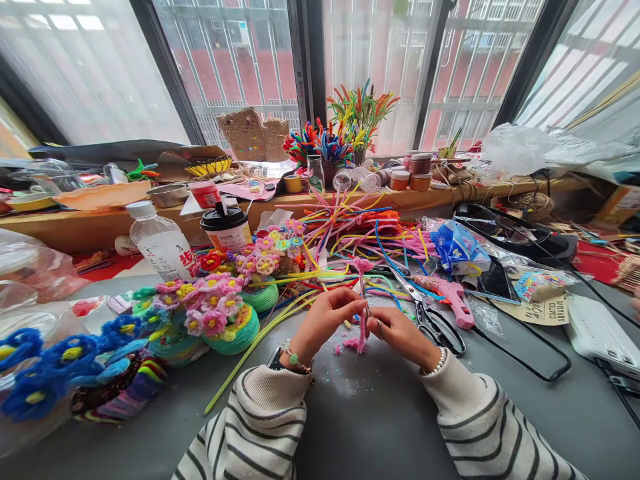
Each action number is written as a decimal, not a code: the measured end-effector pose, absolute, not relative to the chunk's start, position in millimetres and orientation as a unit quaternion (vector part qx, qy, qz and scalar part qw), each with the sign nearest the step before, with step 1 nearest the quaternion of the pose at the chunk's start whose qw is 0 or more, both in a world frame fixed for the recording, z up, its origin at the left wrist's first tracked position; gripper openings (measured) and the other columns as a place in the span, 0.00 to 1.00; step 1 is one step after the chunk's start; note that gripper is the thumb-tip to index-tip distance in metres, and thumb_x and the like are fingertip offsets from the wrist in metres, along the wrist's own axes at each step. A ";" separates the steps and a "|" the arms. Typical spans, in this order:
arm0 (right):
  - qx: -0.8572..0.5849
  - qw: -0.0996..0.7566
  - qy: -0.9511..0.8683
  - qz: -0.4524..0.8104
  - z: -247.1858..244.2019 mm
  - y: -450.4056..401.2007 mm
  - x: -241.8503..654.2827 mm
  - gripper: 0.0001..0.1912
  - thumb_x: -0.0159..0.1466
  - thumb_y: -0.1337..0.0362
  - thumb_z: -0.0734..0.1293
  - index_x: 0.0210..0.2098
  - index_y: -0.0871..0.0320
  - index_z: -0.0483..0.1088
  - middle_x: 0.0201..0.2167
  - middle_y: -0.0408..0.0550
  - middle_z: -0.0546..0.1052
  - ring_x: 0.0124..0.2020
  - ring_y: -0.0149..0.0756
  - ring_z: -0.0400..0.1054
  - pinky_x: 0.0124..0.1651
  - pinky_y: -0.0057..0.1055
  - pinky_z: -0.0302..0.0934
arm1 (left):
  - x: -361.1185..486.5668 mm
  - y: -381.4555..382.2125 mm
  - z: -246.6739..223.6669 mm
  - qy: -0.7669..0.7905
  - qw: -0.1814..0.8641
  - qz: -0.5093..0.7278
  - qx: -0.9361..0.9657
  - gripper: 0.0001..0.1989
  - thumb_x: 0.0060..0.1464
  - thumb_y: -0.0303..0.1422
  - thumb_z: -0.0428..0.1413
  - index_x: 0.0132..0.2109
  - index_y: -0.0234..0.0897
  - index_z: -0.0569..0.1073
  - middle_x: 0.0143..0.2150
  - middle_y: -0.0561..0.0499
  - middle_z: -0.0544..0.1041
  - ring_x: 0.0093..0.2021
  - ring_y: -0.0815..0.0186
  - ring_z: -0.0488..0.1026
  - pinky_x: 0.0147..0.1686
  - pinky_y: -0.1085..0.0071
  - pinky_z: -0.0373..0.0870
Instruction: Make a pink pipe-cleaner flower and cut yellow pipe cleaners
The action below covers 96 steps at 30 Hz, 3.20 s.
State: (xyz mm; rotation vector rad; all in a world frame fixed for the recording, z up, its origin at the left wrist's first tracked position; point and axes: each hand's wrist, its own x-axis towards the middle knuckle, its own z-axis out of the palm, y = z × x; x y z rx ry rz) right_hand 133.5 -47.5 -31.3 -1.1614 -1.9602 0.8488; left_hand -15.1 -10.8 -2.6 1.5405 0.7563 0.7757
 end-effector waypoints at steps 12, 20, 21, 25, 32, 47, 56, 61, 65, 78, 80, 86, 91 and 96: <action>-0.500 0.362 -0.733 0.286 -31.6 -44.8 138.7 0.26 0.55 0.45 0.55 0.12 0.59 0.57 0.13 0.40 0.60 0.19 0.27 0.54 0.24 0.25 0.47 | -15.0 -10.9 -3.2 0.332 0.607 0.352 0.631 0.09 0.44 0.36 0.53 0.28 0.33 0.67 0.23 0.55 0.67 0.24 0.75 0.63 0.24 0.78 0.60; -0.473 0.325 -0.759 0.306 -33.2 -46.1 135.3 0.30 0.54 0.40 0.46 0.19 0.60 0.59 0.18 0.41 0.60 0.21 0.28 0.53 0.23 0.25 0.46 | -14.1 -10.1 -5.4 0.360 0.601 0.366 0.613 0.11 0.43 0.38 0.54 0.28 0.33 0.65 0.23 0.55 0.67 0.23 0.74 0.63 0.24 0.77 0.61; -0.471 0.321 -0.762 0.306 -33.3 -46.4 135.0 0.30 0.54 0.40 0.46 0.19 0.60 0.58 0.18 0.41 0.59 0.21 0.28 0.53 0.23 0.25 0.46 | -14.1 -9.9 -5.7 0.360 0.601 0.366 0.612 0.11 0.42 0.38 0.54 0.28 0.33 0.65 0.23 0.55 0.67 0.24 0.74 0.63 0.24 0.77 0.61; -0.473 0.304 -0.767 0.309 -32.8 -47.5 134.4 0.29 0.53 0.40 0.47 0.19 0.59 0.56 0.17 0.39 0.56 0.20 0.27 0.50 0.22 0.25 0.44 | -14.4 -9.7 -6.1 0.354 0.603 0.362 0.617 0.11 0.42 0.38 0.54 0.28 0.33 0.65 0.23 0.56 0.67 0.24 0.74 0.63 0.24 0.77 0.60; -0.471 0.302 -0.765 0.318 -31.8 -47.6 133.0 0.28 0.53 0.39 0.49 0.18 0.59 0.55 0.17 0.39 0.54 0.20 0.27 0.48 0.22 0.25 0.41 | -14.4 -11.1 -4.3 0.353 0.595 0.358 0.627 0.11 0.42 0.37 0.55 0.27 0.33 0.65 0.23 0.56 0.66 0.24 0.74 0.62 0.24 0.78 0.60; -0.504 0.318 -0.759 0.260 -37.7 -43.8 135.0 0.25 0.55 0.46 0.55 0.14 0.60 0.57 0.14 0.39 0.59 0.18 0.26 0.52 0.21 0.25 0.44 | -13.7 -10.4 -4.5 0.360 0.574 0.359 0.642 0.13 0.41 0.39 0.54 0.25 0.33 0.63 0.20 0.57 0.63 0.21 0.76 0.59 0.21 0.78 0.57; -0.517 0.336 -0.745 0.254 -36.6 -44.1 134.7 0.24 0.56 0.49 0.56 0.12 0.59 0.58 0.13 0.40 0.61 0.18 0.26 0.54 0.22 0.25 0.47 | -14.1 -10.3 -4.6 0.373 0.573 0.362 0.634 0.13 0.41 0.39 0.54 0.26 0.33 0.63 0.21 0.57 0.63 0.21 0.76 0.59 0.22 0.78 0.58; -0.516 0.342 -0.739 0.267 -37.7 -41.8 136.6 0.25 0.57 0.48 0.54 0.13 0.59 0.59 0.14 0.40 0.62 0.19 0.27 0.55 0.24 0.25 0.49 | -15.0 -8.4 -8.2 0.382 0.572 0.378 0.620 0.14 0.42 0.41 0.53 0.27 0.34 0.62 0.22 0.57 0.62 0.22 0.75 0.60 0.23 0.77 0.60; -0.511 0.325 -0.741 0.290 -38.2 -42.6 136.8 0.25 0.56 0.45 0.53 0.16 0.59 0.59 0.15 0.39 0.60 0.19 0.26 0.53 0.22 0.25 0.47 | -15.5 -8.4 -8.5 0.385 0.570 0.382 0.618 0.14 0.42 0.41 0.53 0.26 0.34 0.63 0.22 0.57 0.62 0.22 0.75 0.59 0.22 0.78 0.60; -0.519 0.285 -0.753 0.287 -40.6 -44.8 133.2 0.24 0.54 0.47 0.57 0.14 0.59 0.51 0.14 0.37 0.52 0.18 0.25 0.46 0.20 0.25 0.39 | -14.2 -10.5 -3.4 0.380 0.590 0.362 0.614 0.12 0.39 0.37 0.57 0.25 0.33 0.64 0.20 0.58 0.64 0.21 0.76 0.60 0.22 0.79 0.59; -0.518 0.289 -0.754 0.282 -39.6 -44.5 133.3 0.24 0.54 0.48 0.57 0.14 0.59 0.50 0.13 0.37 0.52 0.18 0.25 0.45 0.20 0.25 0.39 | -14.5 -10.1 -4.2 0.380 0.589 0.367 0.612 0.12 0.39 0.38 0.56 0.25 0.33 0.64 0.21 0.58 0.64 0.22 0.76 0.60 0.23 0.78 0.60; -0.519 0.336 -0.739 0.267 -36.3 -44.6 135.0 0.22 0.56 0.49 0.56 0.15 0.59 0.56 0.14 0.38 0.55 0.18 0.25 0.48 0.21 0.24 0.42 | -14.5 -9.5 -6.9 0.369 0.586 0.345 0.634 0.12 0.39 0.38 0.56 0.27 0.33 0.64 0.23 0.56 0.66 0.24 0.73 0.64 0.25 0.76 0.61; -0.525 0.366 -0.722 0.262 -36.2 -44.1 136.2 0.22 0.55 0.48 0.57 0.16 0.60 0.57 0.14 0.38 0.56 0.18 0.25 0.50 0.22 0.24 0.43 | -15.3 -9.7 -7.8 0.346 0.608 0.308 0.645 0.11 0.40 0.37 0.56 0.28 0.32 0.66 0.24 0.55 0.67 0.24 0.73 0.64 0.26 0.75 0.61; -0.547 0.384 -0.704 0.241 -36.2 -43.5 136.1 0.24 0.55 0.46 0.54 0.14 0.59 0.52 0.14 0.38 0.53 0.18 0.25 0.47 0.21 0.24 0.41 | -17.0 -8.9 -10.9 0.337 0.614 0.293 0.651 0.11 0.40 0.36 0.56 0.28 0.31 0.67 0.24 0.54 0.67 0.26 0.72 0.64 0.27 0.75 0.60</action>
